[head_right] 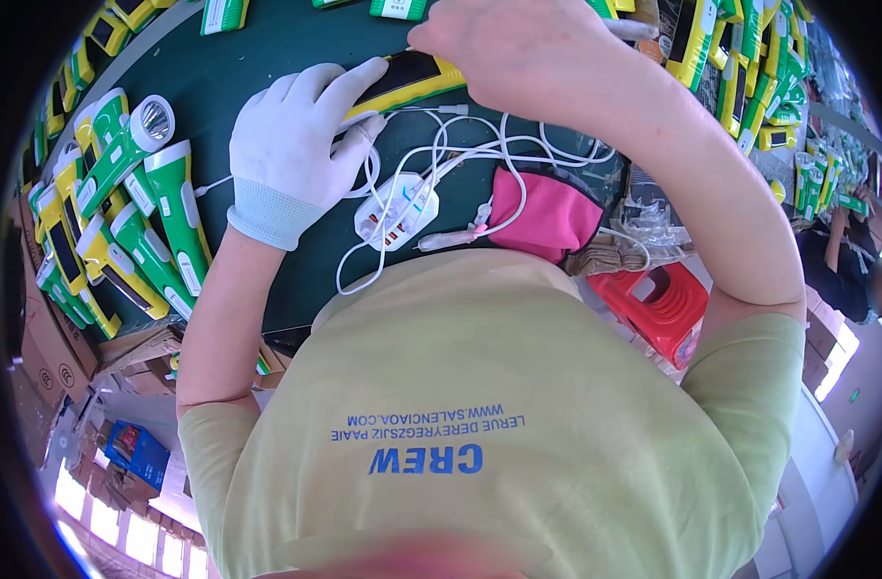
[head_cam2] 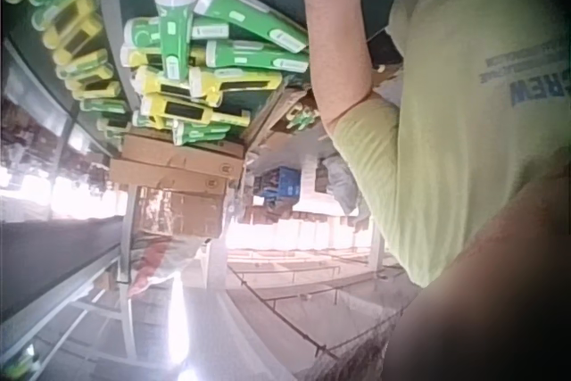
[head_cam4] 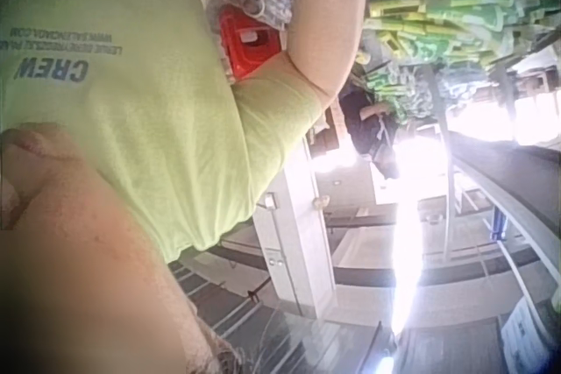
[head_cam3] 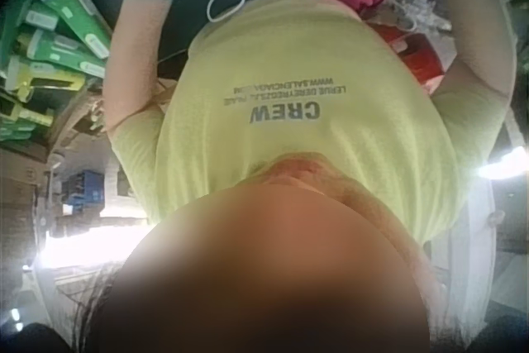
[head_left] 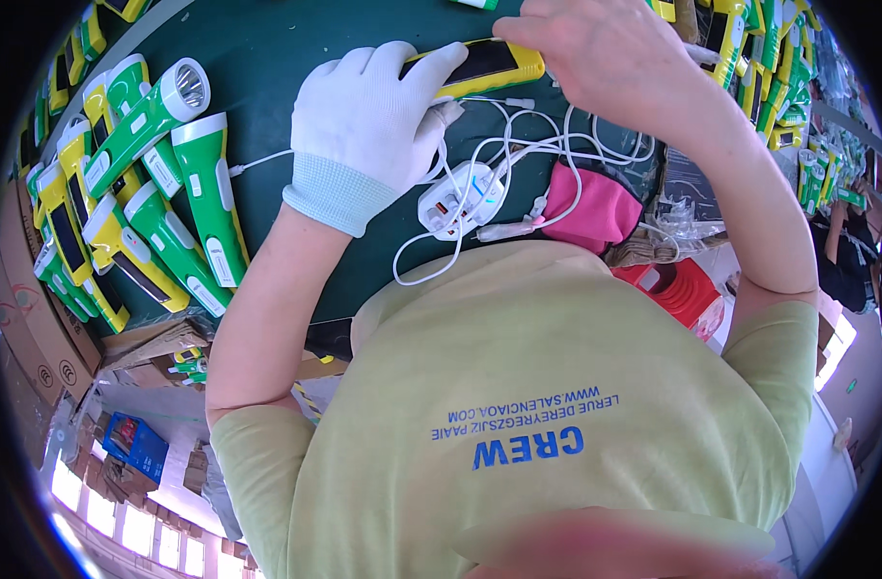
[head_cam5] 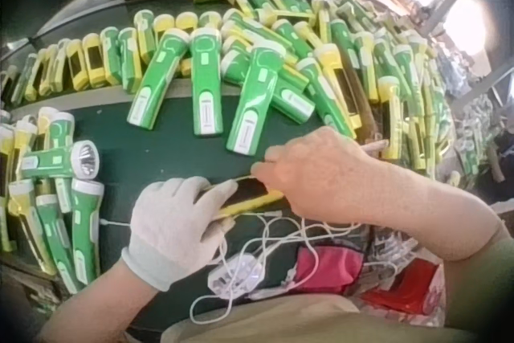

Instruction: Testing the functionality and illumination of handheld solar-powered flashlights on an assembly line.

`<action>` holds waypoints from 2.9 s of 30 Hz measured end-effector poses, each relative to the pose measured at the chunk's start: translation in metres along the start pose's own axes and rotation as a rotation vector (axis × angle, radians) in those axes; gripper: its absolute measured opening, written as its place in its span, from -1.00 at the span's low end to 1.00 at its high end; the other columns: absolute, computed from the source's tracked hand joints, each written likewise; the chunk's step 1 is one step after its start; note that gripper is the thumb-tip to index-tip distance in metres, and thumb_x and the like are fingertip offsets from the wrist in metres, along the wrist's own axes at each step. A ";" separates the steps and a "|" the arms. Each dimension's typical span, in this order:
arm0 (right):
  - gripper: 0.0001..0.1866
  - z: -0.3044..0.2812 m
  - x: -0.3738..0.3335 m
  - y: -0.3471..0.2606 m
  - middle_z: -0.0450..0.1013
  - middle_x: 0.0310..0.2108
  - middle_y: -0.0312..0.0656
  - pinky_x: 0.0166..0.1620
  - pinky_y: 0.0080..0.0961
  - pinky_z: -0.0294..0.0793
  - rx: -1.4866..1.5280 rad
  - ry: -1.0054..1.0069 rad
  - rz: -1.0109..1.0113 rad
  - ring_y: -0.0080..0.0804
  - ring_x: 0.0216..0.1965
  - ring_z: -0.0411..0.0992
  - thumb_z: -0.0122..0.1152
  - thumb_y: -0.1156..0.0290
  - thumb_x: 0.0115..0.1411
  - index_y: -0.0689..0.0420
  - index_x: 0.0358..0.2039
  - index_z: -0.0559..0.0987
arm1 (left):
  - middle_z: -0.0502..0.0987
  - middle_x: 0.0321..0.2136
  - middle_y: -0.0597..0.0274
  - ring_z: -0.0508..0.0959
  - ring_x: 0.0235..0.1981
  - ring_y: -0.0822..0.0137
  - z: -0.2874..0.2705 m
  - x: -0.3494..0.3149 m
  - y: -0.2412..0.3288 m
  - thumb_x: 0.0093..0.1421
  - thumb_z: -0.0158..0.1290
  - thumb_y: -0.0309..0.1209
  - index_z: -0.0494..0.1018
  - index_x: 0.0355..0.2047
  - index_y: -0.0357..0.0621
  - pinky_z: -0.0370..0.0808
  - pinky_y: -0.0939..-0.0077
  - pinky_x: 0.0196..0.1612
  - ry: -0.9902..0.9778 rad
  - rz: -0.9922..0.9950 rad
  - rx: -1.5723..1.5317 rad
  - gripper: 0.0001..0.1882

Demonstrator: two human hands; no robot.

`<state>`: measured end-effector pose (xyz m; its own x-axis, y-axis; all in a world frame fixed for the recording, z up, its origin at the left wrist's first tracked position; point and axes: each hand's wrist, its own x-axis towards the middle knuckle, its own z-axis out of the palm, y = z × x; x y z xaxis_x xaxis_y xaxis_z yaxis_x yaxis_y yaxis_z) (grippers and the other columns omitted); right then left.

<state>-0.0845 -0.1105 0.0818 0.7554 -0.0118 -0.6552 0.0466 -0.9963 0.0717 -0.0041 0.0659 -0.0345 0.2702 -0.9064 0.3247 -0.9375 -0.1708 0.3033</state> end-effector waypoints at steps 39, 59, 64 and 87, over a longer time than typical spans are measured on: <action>-0.56 0.096 -0.019 -0.050 0.51 -0.41 -0.32 -0.44 -0.72 0.46 2.128 0.665 0.011 -0.71 -0.45 0.46 0.15 0.10 0.32 0.24 -0.02 0.56 | 0.24 0.22 -0.06 0.27 0.25 0.11 -0.031 0.017 0.008 0.23 0.09 0.06 0.01 0.33 -0.27 0.18 0.12 0.30 0.288 -0.503 -1.183 -0.11; -0.66 0.081 -0.018 -0.076 0.60 -0.27 -0.18 -0.36 -0.70 0.44 2.018 0.389 -0.213 -0.67 -0.35 0.47 0.21 0.31 0.28 0.30 -0.06 0.61 | 0.54 -0.44 0.20 0.58 -0.37 0.21 -0.016 0.021 0.004 0.15 -0.26 0.46 0.32 0.12 -0.06 0.52 0.27 -0.20 0.101 -0.371 -2.656 -0.11; -0.65 0.081 -0.017 -0.084 0.60 -0.26 -0.16 -0.33 -0.71 0.46 2.041 0.452 -0.189 -0.66 -0.32 0.50 0.24 0.36 0.26 0.33 -0.03 0.58 | 0.52 -0.43 0.18 0.56 -0.38 0.21 -0.017 0.016 0.001 0.18 -0.28 0.44 0.26 0.17 -0.08 0.53 0.27 -0.21 0.195 -0.511 -2.474 -0.11; -0.55 0.088 -0.010 -0.089 0.56 -0.10 -0.11 -0.25 -0.64 0.55 2.132 0.455 -0.206 -0.54 -0.18 0.54 0.27 0.51 0.20 0.35 0.10 0.46 | 0.52 -0.48 0.16 0.55 -0.45 0.22 -0.018 0.017 0.002 0.18 -0.34 0.45 0.32 0.13 -0.13 0.54 0.32 -0.26 0.294 -0.631 -2.353 -0.08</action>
<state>-0.1534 -0.0288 0.0157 0.9099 -0.2266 -0.3474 -0.2223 0.4407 -0.8697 0.0021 0.0567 -0.0125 0.4965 -0.8539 -0.1563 0.8352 0.4208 0.3542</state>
